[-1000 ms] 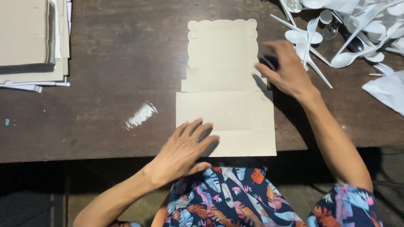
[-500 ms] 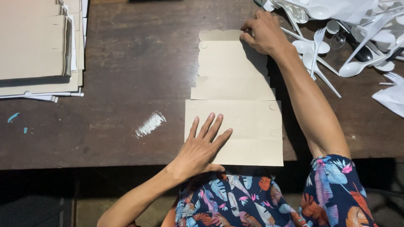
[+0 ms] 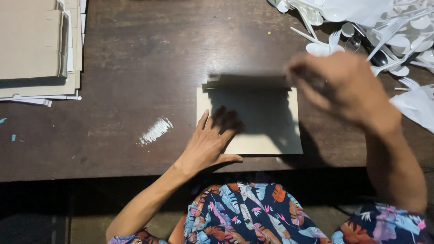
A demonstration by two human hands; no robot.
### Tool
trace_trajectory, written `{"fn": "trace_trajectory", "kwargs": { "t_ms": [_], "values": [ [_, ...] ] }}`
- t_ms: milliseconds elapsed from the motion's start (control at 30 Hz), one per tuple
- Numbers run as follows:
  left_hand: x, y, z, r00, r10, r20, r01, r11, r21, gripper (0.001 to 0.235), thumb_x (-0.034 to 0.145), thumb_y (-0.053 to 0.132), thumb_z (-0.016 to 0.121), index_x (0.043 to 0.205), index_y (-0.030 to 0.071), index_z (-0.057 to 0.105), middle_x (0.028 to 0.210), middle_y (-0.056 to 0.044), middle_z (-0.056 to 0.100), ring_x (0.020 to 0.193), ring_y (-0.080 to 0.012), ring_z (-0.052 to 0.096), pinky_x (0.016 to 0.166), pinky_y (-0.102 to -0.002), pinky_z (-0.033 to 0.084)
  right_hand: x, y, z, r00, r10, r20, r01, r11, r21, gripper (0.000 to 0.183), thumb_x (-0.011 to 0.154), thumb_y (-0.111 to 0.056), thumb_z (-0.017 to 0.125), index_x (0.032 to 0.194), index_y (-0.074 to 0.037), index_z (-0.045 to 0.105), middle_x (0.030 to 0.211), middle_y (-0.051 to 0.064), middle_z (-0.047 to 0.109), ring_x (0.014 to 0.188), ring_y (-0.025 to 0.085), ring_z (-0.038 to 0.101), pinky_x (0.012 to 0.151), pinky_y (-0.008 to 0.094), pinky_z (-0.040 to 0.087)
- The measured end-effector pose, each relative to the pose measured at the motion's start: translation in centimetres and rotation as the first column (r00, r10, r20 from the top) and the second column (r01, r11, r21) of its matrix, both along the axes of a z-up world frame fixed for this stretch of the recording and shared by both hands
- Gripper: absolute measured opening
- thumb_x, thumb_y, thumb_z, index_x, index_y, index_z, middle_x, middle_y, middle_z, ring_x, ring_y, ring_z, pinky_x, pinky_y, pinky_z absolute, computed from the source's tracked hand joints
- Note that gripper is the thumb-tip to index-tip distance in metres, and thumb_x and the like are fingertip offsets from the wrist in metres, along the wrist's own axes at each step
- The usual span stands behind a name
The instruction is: The person folds a flat cardboard sheet along pre-scored lines to assemble a small box.
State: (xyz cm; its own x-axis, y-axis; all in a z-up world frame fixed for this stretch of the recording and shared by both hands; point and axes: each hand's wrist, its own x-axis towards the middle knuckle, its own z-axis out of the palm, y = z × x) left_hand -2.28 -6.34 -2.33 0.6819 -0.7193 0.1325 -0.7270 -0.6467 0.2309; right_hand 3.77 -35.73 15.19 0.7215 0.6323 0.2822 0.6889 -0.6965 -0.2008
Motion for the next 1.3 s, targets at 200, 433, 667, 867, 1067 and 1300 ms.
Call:
{"fn": "trace_trajectory", "kwargs": {
  "t_ms": [200, 433, 667, 867, 1067, 1300],
  "values": [
    [-2.3, 0.7, 2.7, 0.990, -0.045, -0.137, 0.021, 0.985, -0.173, 0.074, 0.087, 0.066, 0.062, 0.143, 0.018, 0.056, 0.149, -0.024, 0.051, 0.148, -0.0423, 0.033, 0.122, -0.067, -0.005, -8.5, 0.3, -7.9, 0.991, 0.136, -0.009, -0.136, 0.989, -0.066, 0.019, 0.095, -0.020, 0.066, 0.114, -0.017, 0.066, 0.101, 0.000, 0.076, 0.084, 0.022, 0.069, 0.071, 0.038, 0.046],
    [-4.7, 5.8, 11.5, 0.691, -0.086, -0.718, 0.118, 0.993, -0.005, 0.095, 0.084, 0.072, 0.046, 0.152, 0.005, 0.044, 0.108, -0.023, 0.075, 0.122, -0.0412, 0.061, 0.115, -0.054, 0.034, -10.9, 0.9, -14.0, 0.978, 0.137, -0.160, -0.146, 0.989, -0.040, 0.020, 0.098, -0.033, 0.065, 0.109, -0.017, 0.063, 0.117, 0.002, 0.068, 0.103, 0.024, 0.063, 0.091, 0.040, 0.048],
    [2.9, -1.1, 2.5, 0.996, 0.084, 0.015, -0.082, 0.993, -0.085, 0.077, 0.107, 0.052, 0.044, 0.161, 0.002, 0.024, 0.167, -0.023, 0.024, 0.156, -0.0375, 0.019, 0.125, -0.057, 0.016, -6.9, 2.6, -13.5, 0.997, 0.040, -0.062, -0.037, 0.998, 0.050, 0.052, 0.097, -0.050, 0.059, 0.130, -0.009, 0.062, 0.129, 0.012, 0.066, 0.120, 0.026, 0.063, 0.100, 0.043, 0.050],
    [4.6, -3.0, -0.8, 0.989, 0.149, 0.011, -0.149, 0.989, -0.009, 0.068, 0.108, 0.041, 0.025, 0.160, -0.002, 0.030, 0.167, -0.024, 0.026, 0.157, -0.0379, 0.013, 0.125, -0.059, 0.007, -2.1, 6.1, -17.5, 0.978, -0.123, -0.166, 0.092, 0.979, -0.181, 0.068, 0.106, -0.043, 0.029, 0.160, -0.002, 0.031, 0.165, 0.022, 0.031, 0.157, 0.034, 0.020, 0.127, 0.046, 0.014],
    [4.9, -2.0, -1.6, 0.981, 0.195, 0.013, -0.195, 0.981, -0.012, 0.070, 0.106, 0.049, 0.029, 0.161, 0.005, 0.032, 0.168, -0.017, 0.029, 0.157, -0.0313, 0.023, 0.126, -0.054, 0.013, -1.9, 6.2, -17.1, 0.947, -0.148, -0.284, 0.092, 0.975, -0.201, 0.075, 0.105, -0.051, 0.018, 0.164, -0.004, 0.024, 0.169, 0.020, 0.023, 0.159, 0.031, 0.015, 0.127, 0.043, 0.008],
    [5.0, 4.4, 1.3, 0.937, 0.340, -0.072, -0.325, 0.931, 0.168, 0.086, 0.097, 0.078, 0.029, 0.162, 0.022, 0.034, 0.169, -0.002, 0.028, 0.157, -0.0360, 0.013, 0.122, -0.065, 0.002, -2.0, 3.2, -16.8, 0.919, -0.264, -0.294, 0.188, 0.946, -0.262, 0.097, 0.099, -0.076, 0.027, 0.163, -0.003, 0.026, 0.170, 0.019, 0.021, 0.158, 0.032, 0.016, 0.128, 0.044, 0.006]
  ]
}}
